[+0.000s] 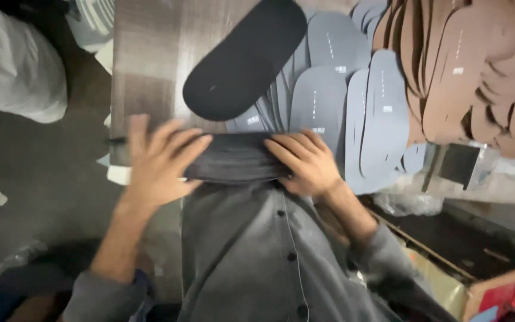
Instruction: Sorting and stacking shoe insoles by color and size.
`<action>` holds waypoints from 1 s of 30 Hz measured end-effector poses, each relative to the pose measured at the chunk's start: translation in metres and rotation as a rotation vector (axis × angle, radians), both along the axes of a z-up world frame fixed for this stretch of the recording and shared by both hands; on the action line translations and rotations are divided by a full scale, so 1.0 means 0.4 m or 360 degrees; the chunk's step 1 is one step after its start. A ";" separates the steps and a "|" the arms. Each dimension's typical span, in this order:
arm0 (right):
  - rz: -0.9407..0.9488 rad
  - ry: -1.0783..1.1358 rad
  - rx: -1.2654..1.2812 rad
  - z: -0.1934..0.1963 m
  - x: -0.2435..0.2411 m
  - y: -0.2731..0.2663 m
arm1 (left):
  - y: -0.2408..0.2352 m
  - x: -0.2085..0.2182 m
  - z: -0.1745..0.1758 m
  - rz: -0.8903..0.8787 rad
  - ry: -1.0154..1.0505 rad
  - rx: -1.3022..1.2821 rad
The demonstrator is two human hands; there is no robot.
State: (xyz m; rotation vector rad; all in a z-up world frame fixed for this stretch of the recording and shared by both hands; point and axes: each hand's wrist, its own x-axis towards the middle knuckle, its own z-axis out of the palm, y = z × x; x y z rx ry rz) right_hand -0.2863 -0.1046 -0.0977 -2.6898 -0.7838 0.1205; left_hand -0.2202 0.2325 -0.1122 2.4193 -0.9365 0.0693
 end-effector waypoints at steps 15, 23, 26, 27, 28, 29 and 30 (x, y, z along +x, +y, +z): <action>-0.0332 -0.0140 0.0552 -0.121 -0.046 -0.044 | 0.078 -0.035 -0.183 0.0161 0.0230 -0.0480; -0.0304 -0.0278 0.0324 0.047 0.027 0.043 | 0.034 -0.056 -0.042 0.0335 0.0356 -0.0654; -0.0434 -0.0559 0.0074 -0.014 0.071 0.063 | 0.039 -0.056 -0.124 0.0389 0.0213 -0.0492; -0.0391 -0.0377 -0.0008 -0.063 0.069 0.047 | 0.043 -0.054 -0.139 0.0408 0.0230 -0.0395; -0.0347 -0.0195 -0.0091 -0.114 0.067 0.031 | 0.048 -0.050 -0.155 0.0426 0.0247 -0.0298; -0.0342 -0.0163 -0.0094 -0.098 0.048 0.036 | 0.051 -0.077 -0.158 0.0434 0.0278 -0.0294; -0.0398 -0.0148 -0.0057 -0.080 0.029 0.041 | 0.054 -0.103 -0.159 0.0463 0.0338 -0.0322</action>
